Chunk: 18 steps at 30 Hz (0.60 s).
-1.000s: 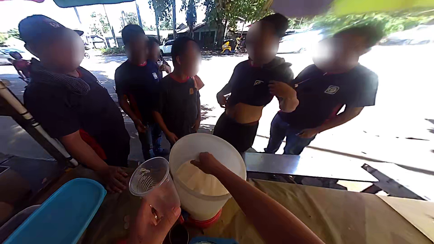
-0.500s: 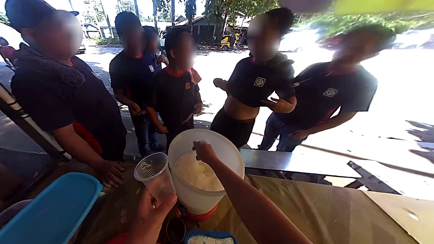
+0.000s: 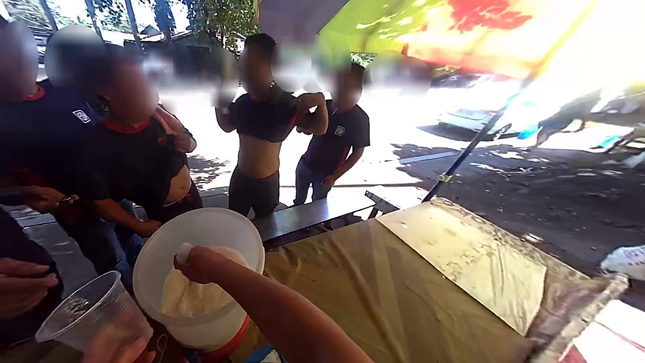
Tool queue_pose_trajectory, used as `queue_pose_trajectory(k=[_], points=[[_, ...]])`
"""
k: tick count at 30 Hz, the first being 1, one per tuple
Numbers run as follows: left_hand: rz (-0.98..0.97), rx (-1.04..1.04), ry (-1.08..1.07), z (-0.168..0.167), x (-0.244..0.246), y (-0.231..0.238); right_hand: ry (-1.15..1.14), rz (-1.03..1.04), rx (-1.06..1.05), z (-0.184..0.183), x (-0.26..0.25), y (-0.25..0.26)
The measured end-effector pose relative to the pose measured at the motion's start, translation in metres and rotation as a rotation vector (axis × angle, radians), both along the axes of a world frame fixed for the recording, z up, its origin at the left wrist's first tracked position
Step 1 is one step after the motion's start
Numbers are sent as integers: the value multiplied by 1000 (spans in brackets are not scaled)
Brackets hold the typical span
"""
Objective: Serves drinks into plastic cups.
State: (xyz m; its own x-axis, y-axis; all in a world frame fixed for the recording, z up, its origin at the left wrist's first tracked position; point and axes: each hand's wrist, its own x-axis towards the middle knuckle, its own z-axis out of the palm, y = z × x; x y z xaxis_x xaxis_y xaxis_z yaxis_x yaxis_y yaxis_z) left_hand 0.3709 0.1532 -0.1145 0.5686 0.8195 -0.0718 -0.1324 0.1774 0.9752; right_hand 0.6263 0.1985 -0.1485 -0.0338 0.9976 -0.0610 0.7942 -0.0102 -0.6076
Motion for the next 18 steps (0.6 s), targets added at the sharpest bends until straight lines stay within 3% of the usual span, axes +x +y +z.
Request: queue_pose_trajectory(k=[8, 14, 18], points=[[135, 56, 185, 7, 0, -3, 41, -441, -73, 14, 25, -2], [169, 89, 250, 7, -2, 6, 409, -806, -15, -10, 47, 4], [153, 112, 271, 4, -3, 14, 586, -916, 43, 5, 59, -8]])
